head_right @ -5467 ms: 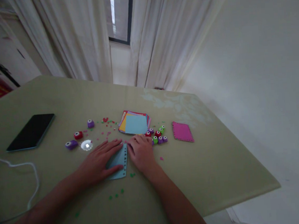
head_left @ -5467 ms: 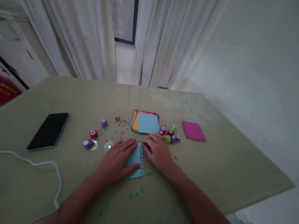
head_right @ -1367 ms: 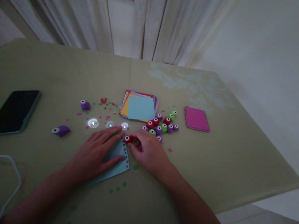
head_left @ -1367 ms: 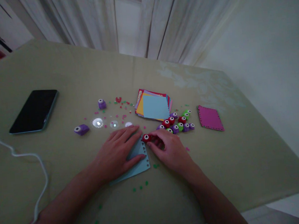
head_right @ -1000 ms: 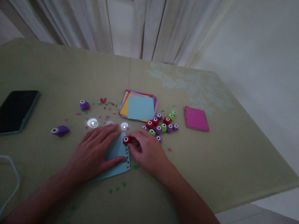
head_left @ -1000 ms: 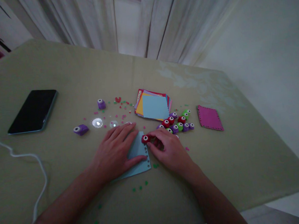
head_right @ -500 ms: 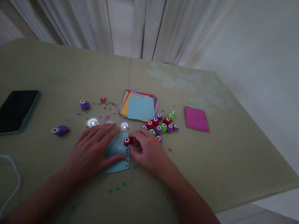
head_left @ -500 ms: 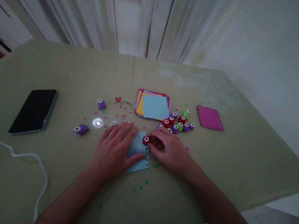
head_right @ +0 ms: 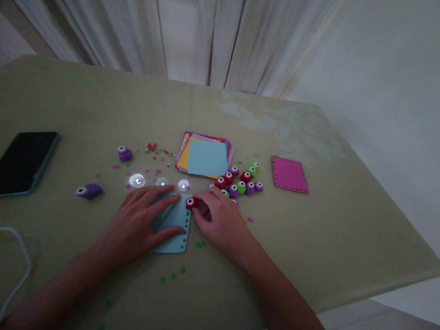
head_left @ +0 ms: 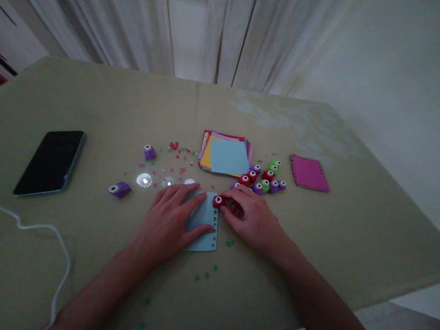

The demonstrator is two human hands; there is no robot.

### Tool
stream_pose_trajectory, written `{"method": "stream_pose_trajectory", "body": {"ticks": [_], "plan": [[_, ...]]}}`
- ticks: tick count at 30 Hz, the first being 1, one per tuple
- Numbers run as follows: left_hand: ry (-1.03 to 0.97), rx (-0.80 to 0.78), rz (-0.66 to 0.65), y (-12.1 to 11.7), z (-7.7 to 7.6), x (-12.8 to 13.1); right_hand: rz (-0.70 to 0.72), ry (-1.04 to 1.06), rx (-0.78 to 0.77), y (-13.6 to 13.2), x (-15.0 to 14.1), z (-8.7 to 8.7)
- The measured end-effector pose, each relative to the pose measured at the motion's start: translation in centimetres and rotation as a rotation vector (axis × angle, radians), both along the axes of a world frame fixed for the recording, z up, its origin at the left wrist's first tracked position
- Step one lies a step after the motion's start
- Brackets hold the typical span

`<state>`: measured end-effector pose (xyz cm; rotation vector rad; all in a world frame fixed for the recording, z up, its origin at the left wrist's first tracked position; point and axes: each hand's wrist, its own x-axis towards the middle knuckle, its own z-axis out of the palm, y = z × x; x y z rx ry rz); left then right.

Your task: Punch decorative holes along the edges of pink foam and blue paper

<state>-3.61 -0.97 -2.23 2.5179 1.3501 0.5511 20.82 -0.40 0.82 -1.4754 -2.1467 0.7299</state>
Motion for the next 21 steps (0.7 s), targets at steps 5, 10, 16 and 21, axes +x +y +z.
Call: {"method": "stream_pose_trajectory", "body": {"ticks": [5,10,16,21], "plan": [[0.018,-0.023,-0.037,-0.06,-0.04,-0.07,-0.015,-0.034,0.047,0.16,0.13,-0.21],[0.027,-0.031,-0.042,-0.16,0.06,-0.13,-0.023,0.000,0.041,0.27,0.27,-0.45],[0.027,-0.022,-0.047,-0.17,0.14,-0.16,-0.038,0.023,0.007,0.28,0.23,-0.49],[0.029,-0.034,-0.045,-0.18,0.13,-0.16,-0.046,0.032,0.000,0.32,0.18,-0.50]]}}
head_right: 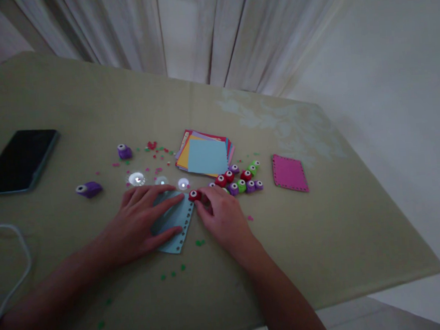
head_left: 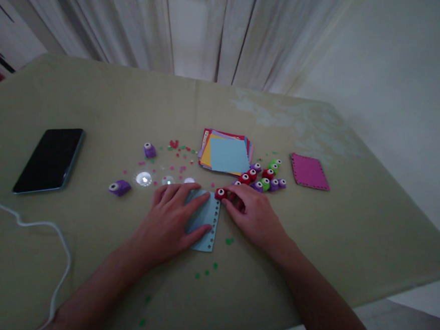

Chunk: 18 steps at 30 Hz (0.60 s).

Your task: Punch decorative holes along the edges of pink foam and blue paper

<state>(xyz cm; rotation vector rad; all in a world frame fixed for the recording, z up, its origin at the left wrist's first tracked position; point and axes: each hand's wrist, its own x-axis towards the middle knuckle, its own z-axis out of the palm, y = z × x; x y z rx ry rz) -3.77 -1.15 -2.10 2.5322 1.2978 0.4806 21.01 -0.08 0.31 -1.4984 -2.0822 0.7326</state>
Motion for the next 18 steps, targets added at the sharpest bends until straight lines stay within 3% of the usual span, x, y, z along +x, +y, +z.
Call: {"method": "stream_pose_trajectory", "body": {"ticks": [18], "plan": [[-0.021,-0.019,0.008,0.06,0.22,0.00,-0.029,0.024,-0.026,-0.09,-0.10,-0.03]]}}
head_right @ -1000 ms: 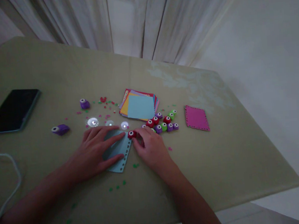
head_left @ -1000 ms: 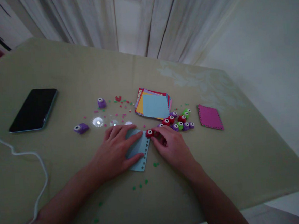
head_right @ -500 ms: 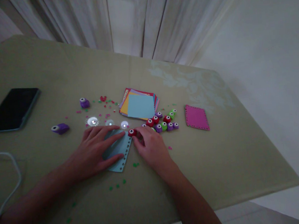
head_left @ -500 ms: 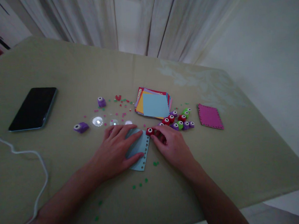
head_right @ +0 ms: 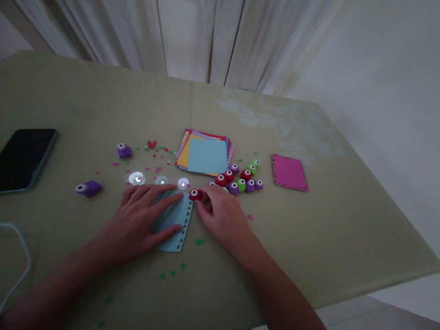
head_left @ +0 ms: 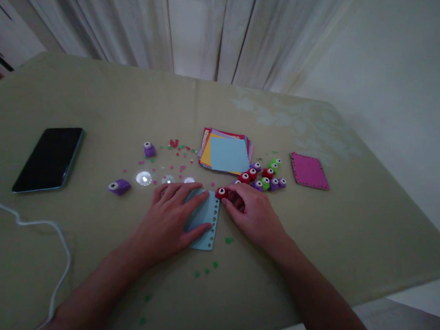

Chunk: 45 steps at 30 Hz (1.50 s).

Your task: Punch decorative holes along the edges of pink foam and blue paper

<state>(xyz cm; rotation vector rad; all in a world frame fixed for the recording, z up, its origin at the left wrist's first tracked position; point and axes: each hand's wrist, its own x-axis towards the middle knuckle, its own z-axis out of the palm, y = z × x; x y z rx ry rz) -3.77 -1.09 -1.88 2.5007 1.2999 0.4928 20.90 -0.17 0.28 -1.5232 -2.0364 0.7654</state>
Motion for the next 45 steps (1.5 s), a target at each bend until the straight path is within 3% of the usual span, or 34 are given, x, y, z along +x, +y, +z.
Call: {"method": "stream_pose_trajectory", "body": {"ticks": [10,45], "plan": [[0.003,0.002,0.002,-0.06,-0.08,0.05,0.064,-0.052,0.042,0.04,0.15,0.27],[0.006,0.012,-0.004,-0.04,-0.10,0.05,0.061,-0.044,0.031,0.04,0.18,0.20]]}}
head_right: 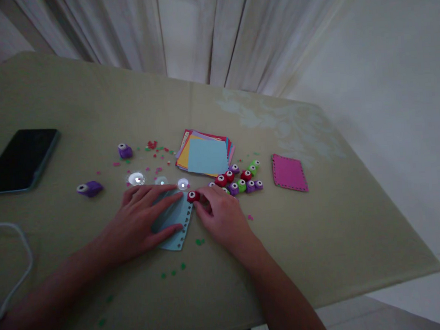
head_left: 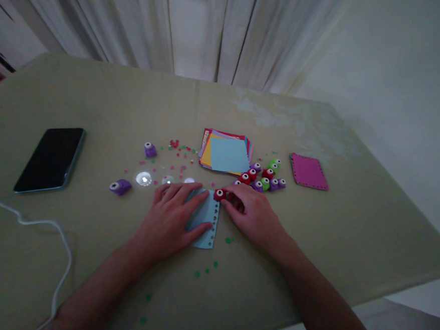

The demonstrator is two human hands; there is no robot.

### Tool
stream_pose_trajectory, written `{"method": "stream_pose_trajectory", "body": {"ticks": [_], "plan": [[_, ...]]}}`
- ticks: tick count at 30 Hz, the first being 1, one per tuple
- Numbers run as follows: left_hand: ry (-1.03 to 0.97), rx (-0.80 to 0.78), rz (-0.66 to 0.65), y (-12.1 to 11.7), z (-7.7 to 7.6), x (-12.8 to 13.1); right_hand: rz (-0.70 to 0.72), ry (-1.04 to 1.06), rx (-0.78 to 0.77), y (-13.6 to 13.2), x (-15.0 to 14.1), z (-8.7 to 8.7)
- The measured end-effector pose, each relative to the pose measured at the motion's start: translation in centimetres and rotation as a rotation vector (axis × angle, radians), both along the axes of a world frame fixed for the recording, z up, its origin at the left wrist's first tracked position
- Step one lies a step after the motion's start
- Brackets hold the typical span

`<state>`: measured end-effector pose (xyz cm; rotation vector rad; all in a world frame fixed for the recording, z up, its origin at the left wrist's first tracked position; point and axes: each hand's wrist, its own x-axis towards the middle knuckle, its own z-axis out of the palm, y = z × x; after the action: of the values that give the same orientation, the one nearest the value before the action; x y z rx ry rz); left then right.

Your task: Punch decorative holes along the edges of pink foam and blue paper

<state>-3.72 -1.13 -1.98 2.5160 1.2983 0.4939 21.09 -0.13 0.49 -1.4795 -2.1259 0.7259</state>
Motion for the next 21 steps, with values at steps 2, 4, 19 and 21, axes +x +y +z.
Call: {"method": "stream_pose_trajectory", "body": {"ticks": [2,4,19,21], "plan": [[-0.004,-0.004,-0.001,0.00,0.00,0.00,0.002,-0.004,0.010,0.00,0.02,-0.02],[-0.006,-0.006,0.001,0.00,0.02,0.02,0.001,-0.004,0.013,0.01,0.00,0.00],[0.002,-0.002,-0.001,0.04,0.00,0.05,0.009,0.002,0.018,0.02,0.05,-0.02],[0.006,-0.001,0.002,0.03,0.02,0.04,0.011,-0.002,0.026,0.03,0.05,0.01]]}}
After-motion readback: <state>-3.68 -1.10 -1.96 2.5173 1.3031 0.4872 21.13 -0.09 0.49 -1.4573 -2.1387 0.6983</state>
